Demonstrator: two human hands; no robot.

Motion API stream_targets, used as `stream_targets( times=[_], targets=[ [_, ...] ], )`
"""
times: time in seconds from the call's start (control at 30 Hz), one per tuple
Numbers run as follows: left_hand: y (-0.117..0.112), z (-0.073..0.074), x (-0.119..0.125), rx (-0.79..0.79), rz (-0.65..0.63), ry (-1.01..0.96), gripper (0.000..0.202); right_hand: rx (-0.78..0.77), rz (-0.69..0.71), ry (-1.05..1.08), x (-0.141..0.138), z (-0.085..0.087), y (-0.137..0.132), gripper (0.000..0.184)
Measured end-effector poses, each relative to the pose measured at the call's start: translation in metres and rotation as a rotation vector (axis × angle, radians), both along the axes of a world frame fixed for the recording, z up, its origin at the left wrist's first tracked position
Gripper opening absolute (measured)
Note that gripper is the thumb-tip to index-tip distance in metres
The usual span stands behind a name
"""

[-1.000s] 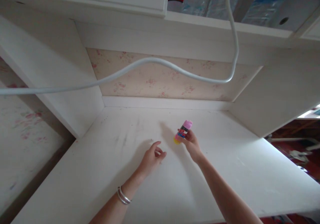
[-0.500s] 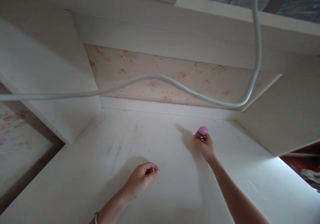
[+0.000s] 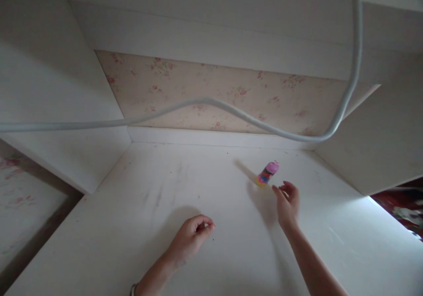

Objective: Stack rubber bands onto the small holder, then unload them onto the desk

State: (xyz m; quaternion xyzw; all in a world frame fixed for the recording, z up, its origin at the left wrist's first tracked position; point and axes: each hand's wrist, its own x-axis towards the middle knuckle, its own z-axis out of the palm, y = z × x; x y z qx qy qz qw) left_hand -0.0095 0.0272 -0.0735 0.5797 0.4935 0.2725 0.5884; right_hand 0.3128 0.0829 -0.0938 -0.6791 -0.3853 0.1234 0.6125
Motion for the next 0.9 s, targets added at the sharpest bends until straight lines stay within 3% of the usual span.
stream_targets(
  times=[0.07, 0.13, 0.3, 0.37, 0.4, 0.57, 0.77, 0.9],
  targets=[
    [-0.001, 0.004, 0.001, 0.02, -0.014, 0.018, 0.035, 0.063, -0.142, 0.069, -0.021, -0.003, -0.021, 0.034],
    [-0.003, 0.005, 0.003, 0.05, -0.028, 0.03, 0.034, 0.087, -0.1, 0.146, -0.054, -0.006, -0.04, 0.034],
    [-0.008, -0.003, 0.007, 0.171, -0.08, 0.021, 0.026, -0.033, 0.48, 0.025, -0.151, -0.011, -0.074, 0.046],
    [-0.009, -0.005, 0.006, 0.217, -0.081, -0.022, 0.023, -0.119, 0.745, -0.112, -0.175, -0.012, -0.083, 0.044],
    [-0.009, -0.006, 0.006, 0.221, -0.069, -0.034, 0.023, -0.143, 0.779, -0.165, -0.181, -0.011, -0.086, 0.044],
    [-0.014, -0.004, 0.006, 0.232, 0.023, -0.021, 0.026, -0.248, 0.619, -0.223, -0.18, -0.008, -0.093, 0.048],
    [-0.018, -0.002, 0.009, 0.237, 0.017, 0.014, 0.024, -0.253, 0.619, -0.323, -0.177, -0.01, -0.098, 0.048],
    [-0.016, -0.003, 0.01, 0.279, 0.038, 0.043, 0.024, -0.29, 0.65, -0.466, -0.172, -0.003, -0.091, 0.048]
  ],
)
